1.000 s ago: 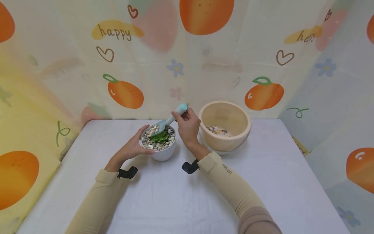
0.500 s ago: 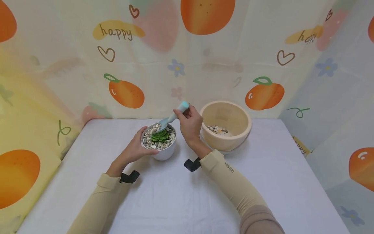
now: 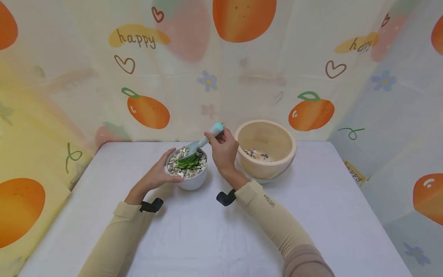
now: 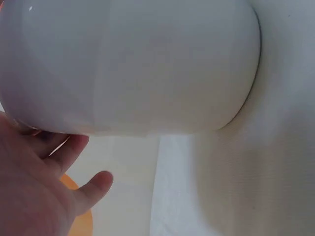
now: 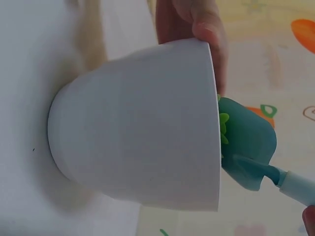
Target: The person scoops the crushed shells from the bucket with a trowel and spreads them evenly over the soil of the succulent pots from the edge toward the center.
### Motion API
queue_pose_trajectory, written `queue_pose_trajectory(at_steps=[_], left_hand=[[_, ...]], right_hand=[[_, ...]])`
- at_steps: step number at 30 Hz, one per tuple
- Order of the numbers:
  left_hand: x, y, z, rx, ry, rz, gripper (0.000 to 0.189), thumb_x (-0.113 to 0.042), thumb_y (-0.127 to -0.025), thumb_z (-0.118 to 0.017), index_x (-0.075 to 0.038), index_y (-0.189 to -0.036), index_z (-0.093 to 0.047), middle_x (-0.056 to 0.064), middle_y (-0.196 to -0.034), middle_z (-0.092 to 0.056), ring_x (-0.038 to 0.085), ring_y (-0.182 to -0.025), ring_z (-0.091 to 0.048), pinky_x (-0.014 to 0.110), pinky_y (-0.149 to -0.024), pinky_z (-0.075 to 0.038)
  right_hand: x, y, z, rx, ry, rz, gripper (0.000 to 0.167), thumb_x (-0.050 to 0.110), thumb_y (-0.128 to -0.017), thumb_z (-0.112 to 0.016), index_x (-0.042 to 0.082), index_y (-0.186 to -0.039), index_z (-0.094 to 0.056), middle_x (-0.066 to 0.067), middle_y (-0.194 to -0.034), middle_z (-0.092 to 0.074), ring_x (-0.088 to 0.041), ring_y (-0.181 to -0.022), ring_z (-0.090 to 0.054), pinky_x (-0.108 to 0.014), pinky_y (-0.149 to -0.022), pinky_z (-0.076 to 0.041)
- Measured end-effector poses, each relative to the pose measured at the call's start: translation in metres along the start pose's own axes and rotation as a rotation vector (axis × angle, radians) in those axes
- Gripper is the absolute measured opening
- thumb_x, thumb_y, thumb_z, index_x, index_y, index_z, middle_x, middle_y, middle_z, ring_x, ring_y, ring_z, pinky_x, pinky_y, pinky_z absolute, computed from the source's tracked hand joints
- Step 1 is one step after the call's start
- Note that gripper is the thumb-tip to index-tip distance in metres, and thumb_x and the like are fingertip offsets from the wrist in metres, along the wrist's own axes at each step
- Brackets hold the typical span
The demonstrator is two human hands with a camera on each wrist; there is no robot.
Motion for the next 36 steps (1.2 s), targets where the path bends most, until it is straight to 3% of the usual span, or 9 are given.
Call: queue_pose_trajectory(at_steps=[5, 7, 11, 15, 20, 25, 31, 36], left_hand=[[0.001, 0.002, -0.003, -0.053, 0.011, 0.041, 0.12, -0.038, -0.065, -0.089, -0.013, -0.156, -0.015, 0.02, -0.156, -0.023, 0.039, -0.142, -0.028, 0.062, -0.114, -0.026], [0.001, 0.004, -0.004, -0.08, 0.005, 0.048, 0.12, -0.039, -0.065, -0.089, -0.012, -0.155, -0.015, 0.02, -0.156, -0.024, 0.038, -0.142, -0.028, 0.062, -0.114, -0.027], [-0.002, 0.007, -0.005, -0.121, -0.021, 0.055, 0.121, -0.042, -0.064, -0.089, -0.009, -0.155, -0.016, 0.02, -0.155, -0.025, 0.038, -0.143, -0.027, 0.062, -0.113, -0.028], [-0.006, 0.008, -0.006, -0.102, -0.057, 0.057, 0.123, -0.046, -0.065, -0.088, -0.007, -0.155, -0.014, 0.022, -0.156, -0.024, 0.039, -0.143, -0.026, 0.062, -0.113, -0.028], [-0.009, 0.005, -0.004, -0.041, -0.079, 0.014, 0.123, -0.043, -0.067, -0.087, -0.004, -0.155, -0.011, 0.024, -0.157, -0.02, 0.042, -0.144, -0.024, 0.064, -0.113, -0.027], [-0.009, 0.0, -0.004, -0.01, -0.051, -0.011, 0.122, -0.038, -0.067, -0.088, -0.004, -0.155, -0.011, 0.024, -0.158, -0.018, 0.042, -0.145, -0.022, 0.064, -0.114, -0.024], [-0.005, 0.002, -0.006, -0.048, -0.018, 0.05, 0.121, -0.04, -0.067, -0.088, -0.01, -0.156, -0.012, 0.021, -0.158, -0.017, 0.04, -0.144, -0.022, 0.065, -0.113, -0.025], [-0.004, 0.005, -0.006, -0.097, -0.017, 0.075, 0.121, -0.041, -0.066, -0.088, -0.01, -0.155, -0.012, 0.021, -0.158, -0.018, 0.039, -0.144, -0.02, 0.065, -0.113, -0.025]], right_hand=[[0.0, 0.001, 0.001, -0.005, 0.008, -0.024, 0.032, 0.008, -0.086, -0.074, -0.008, -0.111, -0.063, -0.027, -0.094, -0.07, -0.033, -0.083, -0.071, -0.029, -0.072, -0.06], [0.001, 0.001, 0.002, -0.01, 0.011, -0.03, 0.033, 0.005, -0.086, -0.073, -0.011, -0.112, -0.062, -0.029, -0.095, -0.069, -0.03, -0.082, -0.072, -0.029, -0.072, -0.06], [0.004, -0.001, 0.005, -0.026, 0.014, -0.02, 0.035, 0.002, -0.085, -0.073, -0.015, -0.113, -0.061, -0.031, -0.095, -0.068, -0.012, -0.077, -0.07, -0.027, -0.071, -0.06], [0.009, -0.004, 0.011, -0.046, 0.016, 0.004, 0.033, 0.005, -0.083, -0.075, -0.012, -0.11, -0.064, -0.028, -0.092, -0.069, -0.001, -0.072, -0.067, -0.031, -0.07, -0.06], [0.014, -0.004, 0.014, -0.047, 0.022, 0.05, 0.03, 0.009, -0.083, -0.077, -0.009, -0.105, -0.067, -0.026, -0.089, -0.071, -0.005, -0.072, -0.068, -0.039, -0.07, -0.06], [0.012, -0.001, 0.011, -0.037, 0.025, 0.036, 0.033, 0.009, -0.083, -0.076, -0.012, -0.107, -0.065, -0.027, -0.09, -0.07, -0.002, -0.072, -0.067, -0.026, -0.068, -0.06], [0.01, 0.0, 0.005, -0.036, 0.017, 0.016, 0.031, 0.007, -0.083, -0.076, -0.01, -0.107, -0.066, -0.028, -0.091, -0.07, -0.003, -0.072, -0.067, -0.019, -0.066, -0.057], [0.017, -0.003, 0.003, -0.026, 0.063, 0.059, 0.03, 0.011, -0.084, -0.077, -0.008, -0.105, -0.066, -0.025, -0.089, -0.071, -0.016, -0.075, -0.069, -0.02, -0.067, -0.058]])
Point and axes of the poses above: each hand's wrist, its own y-axis away from the middle knuckle, its own z-axis out of the back of the hand, x = y × z, the point moved 8 cm from there along -y, towards the middle knuckle
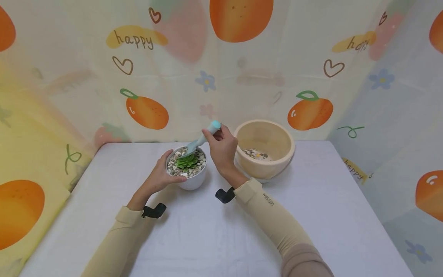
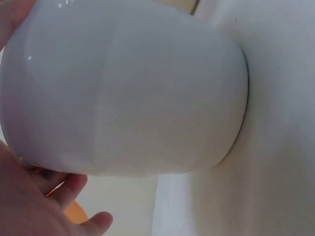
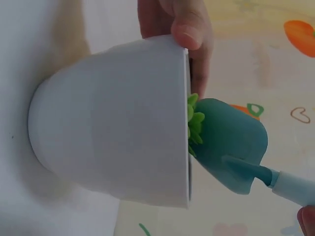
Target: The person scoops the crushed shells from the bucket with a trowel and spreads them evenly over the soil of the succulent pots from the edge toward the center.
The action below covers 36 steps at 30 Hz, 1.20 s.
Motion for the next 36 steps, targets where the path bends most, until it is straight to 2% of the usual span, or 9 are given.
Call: queue_pose_trajectory(at_steps=[4, 9, 22, 29, 36], left_hand=[[-0.001, 0.002, 0.0, -0.006, -0.03, 0.014, 0.122, -0.044, -0.067, -0.087, -0.011, -0.156, -0.011, 0.022, -0.158, -0.016, 0.04, -0.145, -0.019, 0.065, -0.113, -0.026], [-0.003, 0.004, 0.002, 0.007, -0.061, 0.025, 0.122, -0.045, -0.067, -0.087, -0.012, -0.156, -0.01, 0.023, -0.158, -0.012, 0.04, -0.145, -0.017, 0.066, -0.112, -0.026], [0.002, 0.003, 0.001, 0.034, -0.025, 0.023, 0.122, -0.043, -0.067, -0.087, -0.013, -0.157, -0.011, 0.022, -0.16, -0.011, 0.041, -0.147, -0.016, 0.066, -0.112, -0.025], [0.004, 0.002, 0.003, 0.004, -0.015, 0.005, 0.12, -0.042, -0.066, -0.088, -0.012, -0.156, -0.014, 0.02, -0.159, -0.018, 0.039, -0.146, -0.019, 0.066, -0.113, -0.025], [0.01, 0.003, 0.002, -0.025, 0.038, 0.016, 0.118, -0.039, -0.067, -0.088, -0.014, -0.156, -0.015, 0.018, -0.158, -0.022, 0.037, -0.144, -0.025, 0.063, -0.113, -0.026]], right_hand=[[0.005, -0.003, 0.006, -0.032, 0.036, 0.048, 0.027, 0.011, -0.083, -0.077, -0.007, -0.101, -0.067, -0.023, -0.086, -0.071, -0.021, -0.074, -0.07, -0.019, -0.066, -0.057], [0.009, -0.004, 0.012, -0.045, 0.081, 0.066, 0.027, 0.014, -0.084, -0.077, -0.006, -0.098, -0.067, -0.021, -0.085, -0.072, -0.016, -0.074, -0.069, -0.017, -0.066, -0.056], [0.017, -0.005, 0.022, -0.055, 0.129, 0.12, 0.028, 0.015, -0.083, -0.078, -0.006, -0.099, -0.068, -0.021, -0.085, -0.073, -0.025, -0.076, -0.071, -0.013, -0.066, -0.054], [0.012, -0.01, 0.032, -0.083, 0.084, 0.063, 0.031, 0.019, -0.083, -0.078, -0.004, -0.102, -0.068, -0.019, -0.087, -0.07, -0.006, -0.074, -0.065, -0.015, -0.07, -0.054], [0.004, -0.014, 0.041, -0.104, 0.016, 0.012, 0.033, 0.017, -0.083, -0.078, -0.008, -0.103, -0.068, -0.021, -0.088, -0.069, -0.004, -0.073, -0.066, -0.016, -0.069, -0.056]])
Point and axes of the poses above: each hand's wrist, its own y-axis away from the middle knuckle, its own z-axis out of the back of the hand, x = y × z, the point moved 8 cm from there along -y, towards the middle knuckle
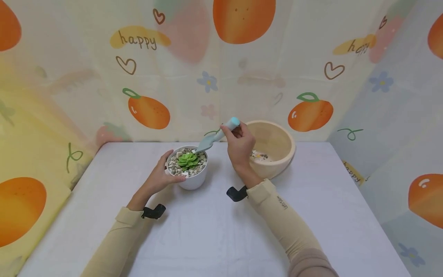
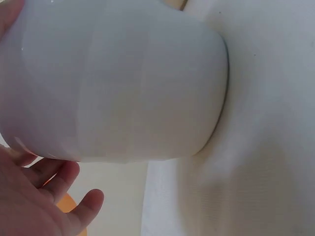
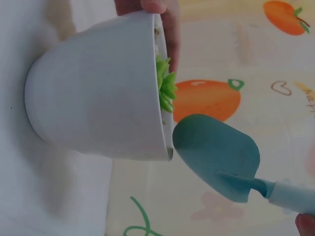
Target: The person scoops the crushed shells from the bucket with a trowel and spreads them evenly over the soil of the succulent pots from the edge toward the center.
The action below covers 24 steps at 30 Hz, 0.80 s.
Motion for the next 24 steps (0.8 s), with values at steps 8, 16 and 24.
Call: queue_pose_trajectory(at_steps=[8, 16, 24], left_hand=[[0.001, 0.004, -0.002, -0.005, 0.033, 0.013, 0.118, -0.038, -0.068, -0.088, -0.015, -0.156, -0.012, 0.019, -0.158, -0.021, 0.039, -0.144, -0.027, 0.061, -0.113, -0.03], [0.002, 0.004, -0.001, -0.029, 0.017, 0.009, 0.117, -0.039, -0.068, -0.088, -0.017, -0.155, -0.014, 0.019, -0.158, -0.022, 0.042, -0.143, -0.029, 0.06, -0.11, -0.034], [0.003, 0.002, -0.001, -0.033, 0.012, 0.019, 0.116, -0.041, -0.068, -0.087, -0.018, -0.155, -0.015, 0.019, -0.159, -0.021, 0.045, -0.143, -0.026, 0.064, -0.11, -0.032]], right_hand=[[-0.009, -0.005, 0.004, -0.01, -0.043, -0.102, 0.029, 0.012, -0.084, -0.076, -0.007, -0.104, -0.068, -0.004, -0.081, -0.069, -0.007, -0.071, -0.067, -0.025, -0.065, -0.059], [-0.006, -0.012, 0.01, -0.006, -0.114, -0.155, 0.027, 0.003, -0.085, -0.072, -0.013, -0.106, -0.064, 0.005, -0.073, -0.065, -0.006, -0.07, -0.067, -0.028, -0.066, -0.06], [-0.002, -0.019, 0.02, -0.008, -0.157, -0.21, 0.021, 0.0, -0.085, -0.07, -0.007, -0.103, -0.064, 0.004, -0.075, -0.064, -0.007, -0.073, -0.068, -0.024, -0.067, -0.059]])
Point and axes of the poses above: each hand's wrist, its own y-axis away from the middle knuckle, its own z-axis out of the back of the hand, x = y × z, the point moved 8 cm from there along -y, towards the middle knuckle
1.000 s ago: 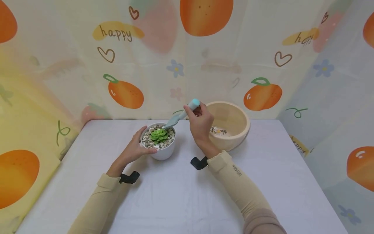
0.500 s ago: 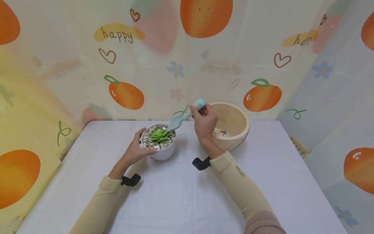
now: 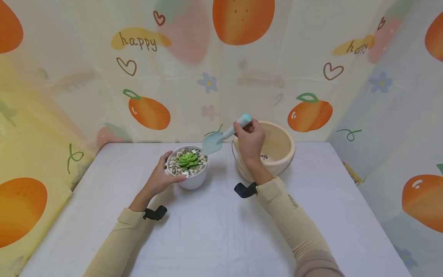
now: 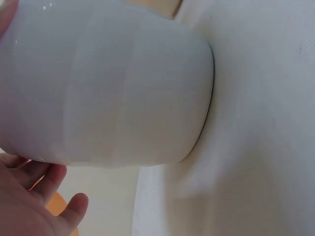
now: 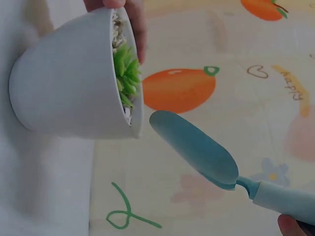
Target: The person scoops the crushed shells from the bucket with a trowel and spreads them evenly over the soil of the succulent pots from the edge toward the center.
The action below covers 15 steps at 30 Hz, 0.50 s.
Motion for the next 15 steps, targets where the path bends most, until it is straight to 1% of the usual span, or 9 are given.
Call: queue_pose_trajectory(at_steps=[5, 8, 11, 15], left_hand=[[0.0, -0.003, 0.001, -0.002, 0.007, -0.003, 0.117, -0.041, -0.068, -0.087, -0.016, -0.156, -0.014, 0.019, -0.159, -0.021, 0.045, -0.144, -0.026, 0.063, -0.111, -0.032], [0.0, -0.006, 0.002, -0.002, 0.012, -0.011, 0.117, -0.04, -0.069, -0.087, -0.014, -0.156, -0.013, 0.018, -0.159, -0.02, 0.043, -0.144, -0.025, 0.062, -0.112, -0.031], [0.002, -0.01, 0.004, 0.003, 0.023, -0.017, 0.117, -0.039, -0.07, -0.087, -0.015, -0.156, -0.012, 0.017, -0.16, -0.02, 0.043, -0.145, -0.025, 0.062, -0.112, -0.03], [0.004, -0.019, 0.005, 0.015, 0.044, -0.02, 0.115, -0.039, -0.071, -0.086, -0.018, -0.156, -0.012, 0.014, -0.162, -0.018, 0.044, -0.145, -0.024, 0.062, -0.113, -0.029]], right_hand=[[0.003, -0.006, 0.006, -0.011, -0.033, -0.017, 0.012, -0.001, -0.086, -0.068, 0.001, -0.097, -0.065, 0.003, -0.076, -0.066, -0.01, -0.079, -0.071, -0.025, -0.067, -0.059], [0.005, -0.011, 0.011, -0.01, -0.039, -0.024, 0.011, -0.001, -0.086, -0.068, 0.005, -0.094, -0.065, 0.003, -0.076, -0.067, -0.013, -0.081, -0.071, -0.026, -0.067, -0.06], [0.007, -0.016, 0.016, -0.013, -0.06, -0.04, 0.01, -0.001, -0.086, -0.068, 0.005, -0.093, -0.066, 0.001, -0.077, -0.067, -0.015, -0.082, -0.071, -0.026, -0.067, -0.06], [0.01, -0.024, 0.024, -0.023, -0.089, -0.067, 0.01, -0.001, -0.085, -0.068, 0.003, -0.093, -0.066, -0.003, -0.079, -0.068, -0.015, -0.081, -0.071, -0.026, -0.067, -0.06]])
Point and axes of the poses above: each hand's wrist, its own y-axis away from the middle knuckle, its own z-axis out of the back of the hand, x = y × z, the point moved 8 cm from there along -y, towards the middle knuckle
